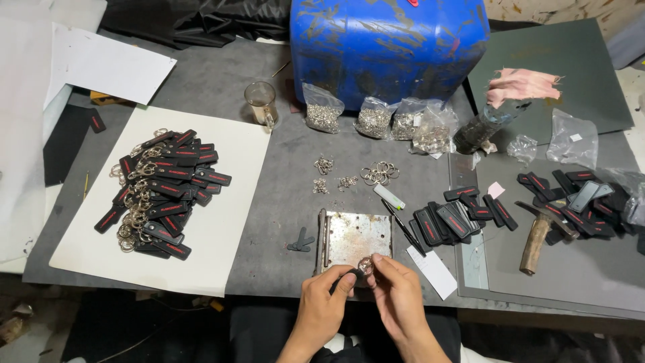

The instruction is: Assembling leather keychains by attaching metal rings to leather straps using a hammer and punch tool.

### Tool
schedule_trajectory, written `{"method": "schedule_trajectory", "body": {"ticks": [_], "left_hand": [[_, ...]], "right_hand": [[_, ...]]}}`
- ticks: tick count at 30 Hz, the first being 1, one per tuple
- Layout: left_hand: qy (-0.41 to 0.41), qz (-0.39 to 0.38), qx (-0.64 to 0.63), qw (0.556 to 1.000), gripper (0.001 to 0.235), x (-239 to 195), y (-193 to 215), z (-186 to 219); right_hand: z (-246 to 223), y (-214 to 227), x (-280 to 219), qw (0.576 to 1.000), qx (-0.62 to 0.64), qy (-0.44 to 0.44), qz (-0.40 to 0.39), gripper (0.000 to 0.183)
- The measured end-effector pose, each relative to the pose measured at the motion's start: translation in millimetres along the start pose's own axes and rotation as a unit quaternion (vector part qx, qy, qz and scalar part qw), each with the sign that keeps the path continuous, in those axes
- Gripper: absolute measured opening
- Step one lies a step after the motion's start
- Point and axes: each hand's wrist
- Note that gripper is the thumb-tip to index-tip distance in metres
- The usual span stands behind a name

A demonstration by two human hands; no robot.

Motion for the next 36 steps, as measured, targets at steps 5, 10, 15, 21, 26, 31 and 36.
{"method": "schedule_trajectory", "body": {"ticks": [5, 10, 15, 21, 26, 31, 36], "left_hand": [[0.045, 0.059, 0.005, 0.997, 0.026, -0.5, 0.8, 6.2], [0.114, 0.113, -0.123, 0.979, 0.031, 1.2, 13.0, 13.5], [0.047, 0.154, -0.245, 0.956, 0.021, 2.0, 20.4, -3.5], [0.081, 0.178, -0.326, 0.925, 0.032, -1.2, 48.4, -1.0], [0.119, 0.265, -0.402, 0.868, 0.023, -4.1, 94.2, -27.7], [0.133, 0.282, -0.488, 0.815, 0.02, -11.9, 116.4, -35.6], [0.038, 0.356, -0.246, 0.901, 0.022, -6.2, 151.7, -47.1]], "right_hand": [[-2.0, -8.5, -4.5, 0.945, -0.228, 0.233, -0.02, 0.027], [-14.1, -23.8, -9.5, 0.982, -0.122, 0.106, -0.094, 0.045], [9.4, -39.6, -16.6, 0.945, -0.273, 0.148, -0.107, 0.048], [30.1, -52.3, -14.4, 0.938, -0.305, 0.067, -0.153, 0.024], [43.5, -58.4, -6.7, 0.924, -0.267, 0.001, -0.273, 0.017], [48.5, -91.1, -4.9, 0.94, -0.159, -0.067, -0.295, 0.025], [63.6, -134.4, 8.2, 0.934, -0.264, -0.037, -0.238, 0.023]]}}
Point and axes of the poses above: each hand's wrist, its own x-axis towards the middle knuckle, its own y-axis out of the back of the hand, z = x × y, and after that the axes turned 8 degrees about -x, right-handed
